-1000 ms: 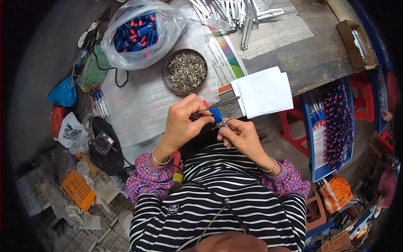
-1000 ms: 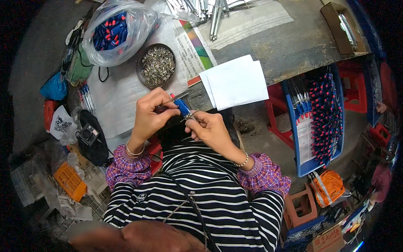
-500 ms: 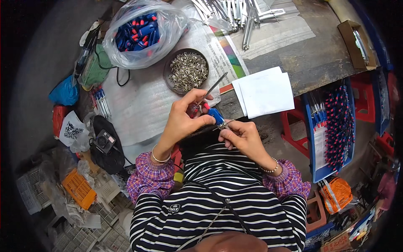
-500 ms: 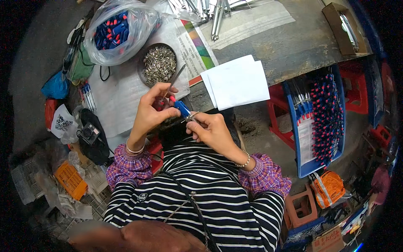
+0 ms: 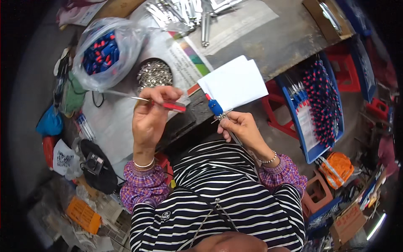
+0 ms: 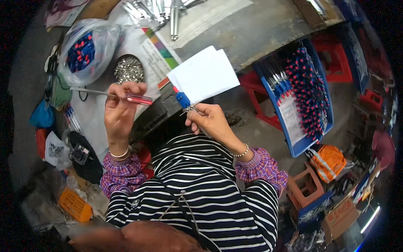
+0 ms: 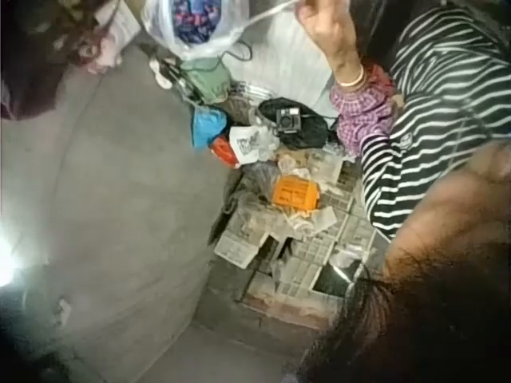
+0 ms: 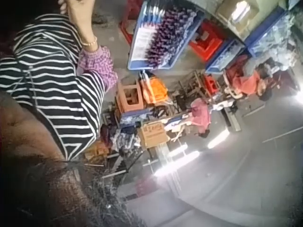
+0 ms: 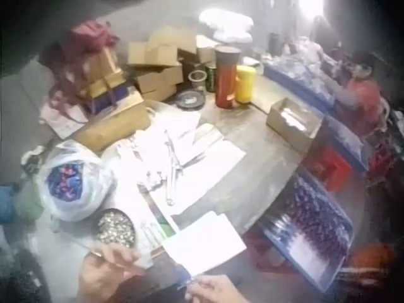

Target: Assembling small components by inserting metal pins into plastic tubes using a manual tool.

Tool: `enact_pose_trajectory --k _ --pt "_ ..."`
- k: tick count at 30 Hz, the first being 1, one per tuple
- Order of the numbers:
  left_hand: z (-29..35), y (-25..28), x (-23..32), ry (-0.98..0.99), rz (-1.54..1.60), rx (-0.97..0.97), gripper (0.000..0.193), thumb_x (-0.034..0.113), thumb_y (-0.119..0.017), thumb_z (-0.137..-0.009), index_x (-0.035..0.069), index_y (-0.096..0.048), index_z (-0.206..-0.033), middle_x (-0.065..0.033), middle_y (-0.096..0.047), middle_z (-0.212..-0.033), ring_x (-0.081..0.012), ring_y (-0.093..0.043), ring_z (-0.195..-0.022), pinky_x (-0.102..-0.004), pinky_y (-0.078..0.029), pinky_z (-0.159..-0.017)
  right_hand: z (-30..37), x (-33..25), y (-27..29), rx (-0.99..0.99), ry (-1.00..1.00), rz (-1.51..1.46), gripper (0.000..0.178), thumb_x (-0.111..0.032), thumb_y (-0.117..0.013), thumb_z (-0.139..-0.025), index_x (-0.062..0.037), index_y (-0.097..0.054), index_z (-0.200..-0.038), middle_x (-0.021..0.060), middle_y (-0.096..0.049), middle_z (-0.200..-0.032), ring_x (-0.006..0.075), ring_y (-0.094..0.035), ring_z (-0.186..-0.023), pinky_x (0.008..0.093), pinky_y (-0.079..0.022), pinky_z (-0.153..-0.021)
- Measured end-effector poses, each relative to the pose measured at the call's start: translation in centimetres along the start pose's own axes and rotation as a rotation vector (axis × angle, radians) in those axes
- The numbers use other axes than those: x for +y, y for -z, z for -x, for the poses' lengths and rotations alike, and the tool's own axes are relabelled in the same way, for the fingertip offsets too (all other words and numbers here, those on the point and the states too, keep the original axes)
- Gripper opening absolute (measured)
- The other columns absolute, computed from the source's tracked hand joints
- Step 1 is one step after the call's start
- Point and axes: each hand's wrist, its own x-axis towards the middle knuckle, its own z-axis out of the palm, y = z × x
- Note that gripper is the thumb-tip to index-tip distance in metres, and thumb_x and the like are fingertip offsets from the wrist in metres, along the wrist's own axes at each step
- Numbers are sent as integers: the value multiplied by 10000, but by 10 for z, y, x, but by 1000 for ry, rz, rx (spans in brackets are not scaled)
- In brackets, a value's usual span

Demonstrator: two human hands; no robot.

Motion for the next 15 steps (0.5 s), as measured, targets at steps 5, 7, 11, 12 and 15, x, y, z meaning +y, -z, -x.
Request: enact_pose_trajectory --k 5,7,11,12,15 --pt "-14 -29 -12 52 -413 -327 67 46 -438 -935 23 -464 -992 -177 -549 -1064 -285 -538 -1074 -376 -420 -933 6 2 17 91 28 -11 165 -106 -550 -893 48 -606 -875 72 -613 -719 74 -547 -555 194 -455 -494" --pt "-21 -35 -22 81 -444 -335 78 29 -449 -926 16 -465 -1001 -172 -551 -1059 -274 -546 -1054 -368 -427 -922 7 3 20 97 27 0 166 -111 -553 -892 41 -605 -852 72 -614 -716 76 -550 -554 196 -458 -493" --pt "-26 -45 -33 -105 -579 -387 162 -68 -487 -854 -4 -495 -1002 -150 -568 -997 -248 -579 -941 -346 -457 -851 6 4 22 89 51 -15 170 -118 -558 -890 34 -604 -831 70 -613 -711 80 -553 -550 201 -459 -489" --pt "-25 -51 -33 -263 -577 -409 203 -104 -525 -807 -4 -529 -983 -128 -585 -958 -232 -589 -912 -321 -462 -818 7 4 22 99 39 -20 168 -118 -559 -890 34 -605 -833 69 -612 -710 81 -554 -551 202 -461 -490" --pt "-21 -67 -31 -415 -521 -443 300 -145 -563 -710 11 -523 -963 -147 -591 -907 -265 -603 -865 -350 -476 -795 5 11 23 89 83 -80 167 -108 -563 -886 41 -614 -826 63 -616 -687 80 -567 -540 209 -475 -471"
